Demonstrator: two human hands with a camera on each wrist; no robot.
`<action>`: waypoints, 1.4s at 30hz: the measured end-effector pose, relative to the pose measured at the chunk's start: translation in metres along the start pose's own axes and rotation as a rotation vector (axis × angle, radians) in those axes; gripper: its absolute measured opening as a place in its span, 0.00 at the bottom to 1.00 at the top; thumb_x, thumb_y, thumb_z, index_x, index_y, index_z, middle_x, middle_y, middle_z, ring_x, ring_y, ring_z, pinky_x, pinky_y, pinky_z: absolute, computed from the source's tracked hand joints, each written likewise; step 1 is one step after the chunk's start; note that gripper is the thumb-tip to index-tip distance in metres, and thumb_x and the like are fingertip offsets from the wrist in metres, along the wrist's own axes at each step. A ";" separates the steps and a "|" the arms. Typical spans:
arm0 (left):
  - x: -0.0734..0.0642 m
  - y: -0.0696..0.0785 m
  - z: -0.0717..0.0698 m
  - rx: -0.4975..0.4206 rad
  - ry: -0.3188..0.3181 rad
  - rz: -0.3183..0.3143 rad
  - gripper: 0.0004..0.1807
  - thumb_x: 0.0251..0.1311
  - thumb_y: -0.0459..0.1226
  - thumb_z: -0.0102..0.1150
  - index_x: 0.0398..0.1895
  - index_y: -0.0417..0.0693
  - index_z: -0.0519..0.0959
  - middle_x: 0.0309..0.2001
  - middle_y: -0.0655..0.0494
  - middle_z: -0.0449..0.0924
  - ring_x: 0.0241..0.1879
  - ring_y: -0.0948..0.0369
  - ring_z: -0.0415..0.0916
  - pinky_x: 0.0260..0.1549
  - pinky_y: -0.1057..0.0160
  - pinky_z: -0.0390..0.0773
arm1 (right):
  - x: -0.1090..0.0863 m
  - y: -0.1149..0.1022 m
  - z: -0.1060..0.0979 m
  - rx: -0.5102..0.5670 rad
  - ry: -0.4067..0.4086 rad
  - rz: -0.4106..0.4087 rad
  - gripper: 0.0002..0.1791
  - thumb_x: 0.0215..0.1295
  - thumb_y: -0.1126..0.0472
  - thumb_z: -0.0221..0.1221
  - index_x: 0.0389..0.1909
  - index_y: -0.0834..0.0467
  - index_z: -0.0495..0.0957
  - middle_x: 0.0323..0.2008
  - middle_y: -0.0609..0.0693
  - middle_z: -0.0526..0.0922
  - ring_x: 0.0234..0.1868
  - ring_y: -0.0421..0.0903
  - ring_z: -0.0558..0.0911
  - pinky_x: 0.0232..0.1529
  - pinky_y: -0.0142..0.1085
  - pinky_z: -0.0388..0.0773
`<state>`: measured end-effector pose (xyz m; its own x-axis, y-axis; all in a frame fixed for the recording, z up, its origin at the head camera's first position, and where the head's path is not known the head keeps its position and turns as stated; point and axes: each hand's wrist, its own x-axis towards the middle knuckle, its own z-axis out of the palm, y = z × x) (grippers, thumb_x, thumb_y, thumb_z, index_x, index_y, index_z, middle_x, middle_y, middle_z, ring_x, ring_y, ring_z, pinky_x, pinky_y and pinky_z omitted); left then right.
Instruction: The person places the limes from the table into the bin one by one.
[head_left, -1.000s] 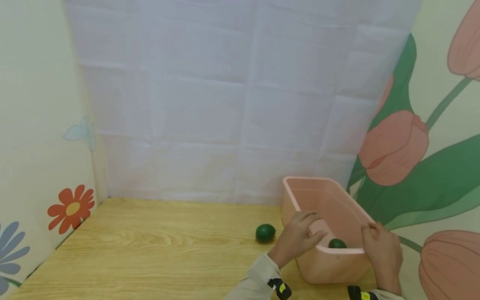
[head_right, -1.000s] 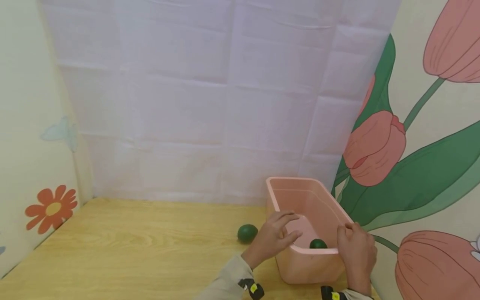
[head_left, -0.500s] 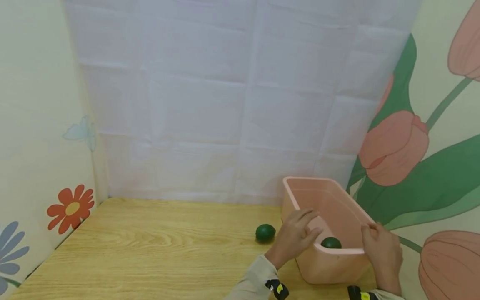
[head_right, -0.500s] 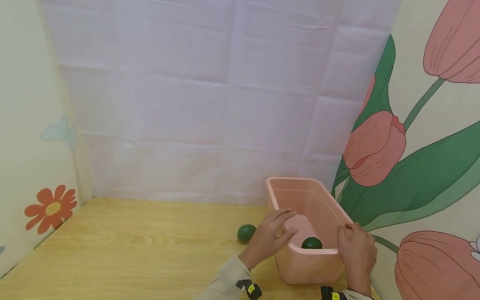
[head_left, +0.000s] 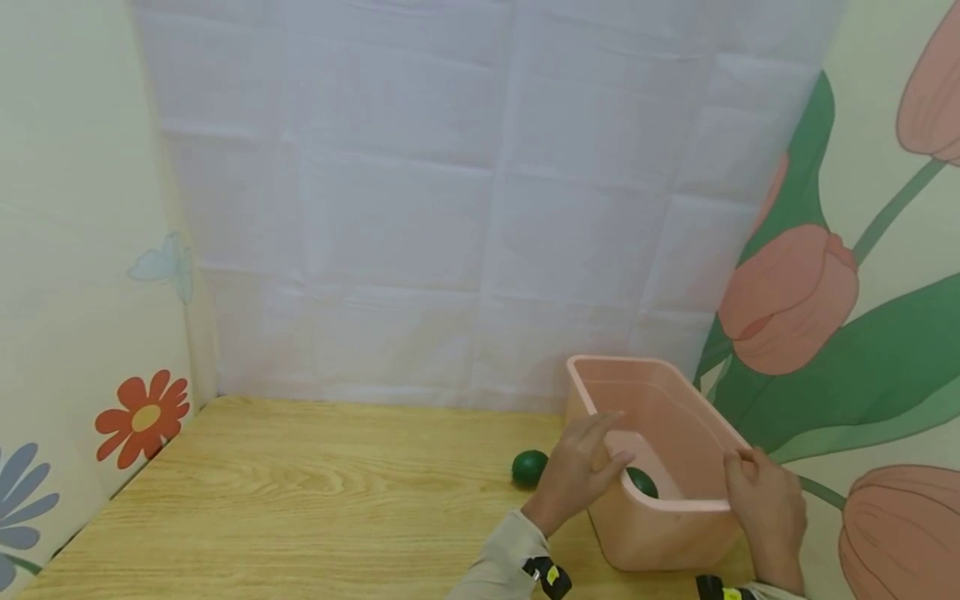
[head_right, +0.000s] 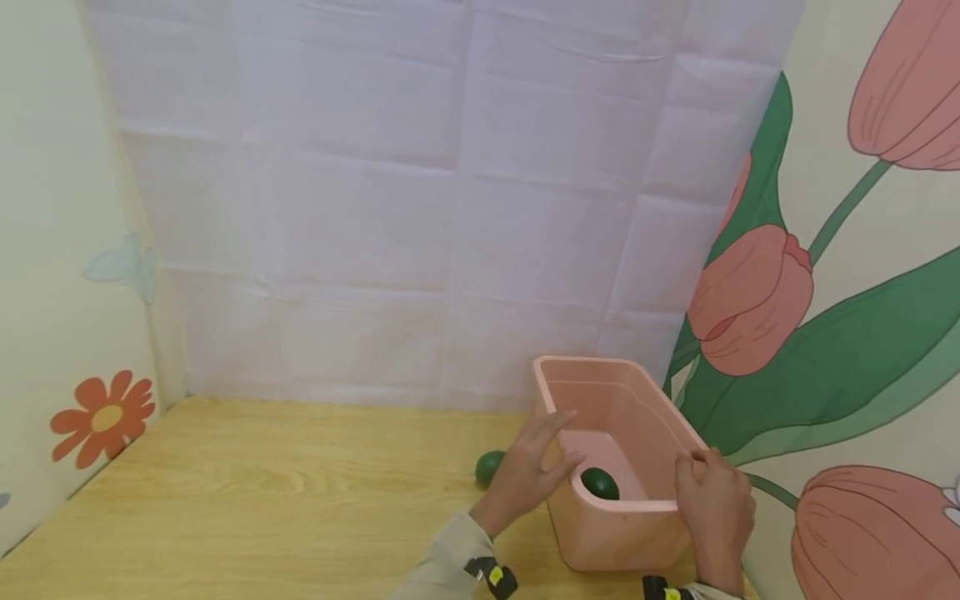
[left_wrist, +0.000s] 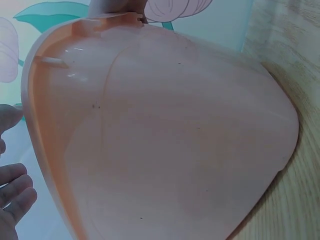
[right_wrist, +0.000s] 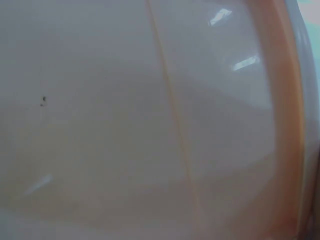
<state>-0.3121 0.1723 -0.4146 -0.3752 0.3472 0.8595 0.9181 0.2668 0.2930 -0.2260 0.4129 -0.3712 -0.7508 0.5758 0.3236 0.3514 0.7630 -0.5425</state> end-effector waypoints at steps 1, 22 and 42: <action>0.000 -0.001 0.000 0.004 0.003 0.000 0.30 0.66 0.42 0.64 0.69 0.45 0.70 0.66 0.49 0.74 0.65 0.54 0.70 0.63 0.60 0.70 | 0.000 0.000 0.000 -0.002 -0.003 0.001 0.31 0.73 0.45 0.43 0.60 0.64 0.75 0.57 0.74 0.75 0.50 0.73 0.76 0.42 0.64 0.74; -0.004 -0.013 -0.004 -0.029 0.025 -0.067 0.34 0.66 0.43 0.64 0.72 0.47 0.65 0.68 0.50 0.70 0.66 0.54 0.69 0.60 0.57 0.74 | 0.000 0.000 -0.001 0.014 0.000 0.016 0.31 0.73 0.45 0.42 0.61 0.65 0.75 0.62 0.73 0.71 0.53 0.74 0.74 0.46 0.66 0.73; -0.009 -0.028 -0.014 -0.024 0.084 -0.100 0.33 0.68 0.44 0.61 0.73 0.44 0.65 0.67 0.42 0.70 0.66 0.46 0.68 0.62 0.50 0.72 | 0.000 0.002 0.000 0.018 0.029 -0.020 0.30 0.72 0.47 0.43 0.59 0.65 0.76 0.58 0.74 0.73 0.51 0.75 0.75 0.43 0.66 0.73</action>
<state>-0.3331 0.1496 -0.4245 -0.4538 0.2431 0.8573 0.8799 0.2744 0.3880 -0.2248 0.4147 -0.3723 -0.7408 0.5690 0.3570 0.3258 0.7691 -0.5498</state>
